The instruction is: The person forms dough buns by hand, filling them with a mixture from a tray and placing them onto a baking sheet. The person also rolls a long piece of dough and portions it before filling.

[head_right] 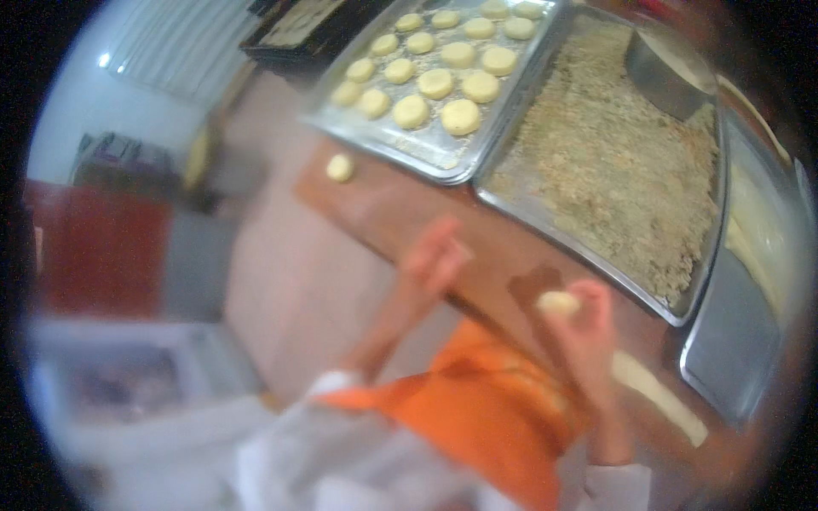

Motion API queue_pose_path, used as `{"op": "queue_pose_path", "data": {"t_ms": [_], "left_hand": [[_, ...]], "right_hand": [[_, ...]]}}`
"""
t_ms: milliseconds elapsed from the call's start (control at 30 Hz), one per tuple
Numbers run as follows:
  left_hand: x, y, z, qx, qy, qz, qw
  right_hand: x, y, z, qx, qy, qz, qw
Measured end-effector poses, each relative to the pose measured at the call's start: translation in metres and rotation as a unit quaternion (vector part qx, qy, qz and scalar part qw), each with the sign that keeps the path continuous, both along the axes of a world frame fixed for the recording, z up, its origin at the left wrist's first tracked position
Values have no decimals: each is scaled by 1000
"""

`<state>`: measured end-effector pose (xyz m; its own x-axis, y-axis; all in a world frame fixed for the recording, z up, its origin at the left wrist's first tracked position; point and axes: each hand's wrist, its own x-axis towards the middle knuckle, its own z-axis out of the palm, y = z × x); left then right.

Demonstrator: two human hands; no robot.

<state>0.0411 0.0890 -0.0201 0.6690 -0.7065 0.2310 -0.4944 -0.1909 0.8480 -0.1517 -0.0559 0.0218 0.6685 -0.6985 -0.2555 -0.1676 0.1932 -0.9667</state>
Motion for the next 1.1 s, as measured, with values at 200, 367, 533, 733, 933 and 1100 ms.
{"op": "queue_pose_path", "data": {"t_ms": [200,367,533,733,933,1100], "left_hand": [[-96,-22,5,-25,457,-58,887],[-88,-36,-4,80,218,-193,953],[-98,-102,-26,30,91,-277,956],[-87,-108,-15,221,-128,-316,914],[-101,-71,-16,62,326,-207,920],[-94,-72,-6,145,368,-186,900]], "right_hand": [[-35,32,-12,179,-71,48,980],[-91,35,-34,-46,20,105,993],[-98,4,-21,-388,126,36,912],[-73,-13,-42,-498,289,55,816],[-62,-6,-45,-484,151,96,856],[-60,-15,-38,-440,119,113,883]]}}
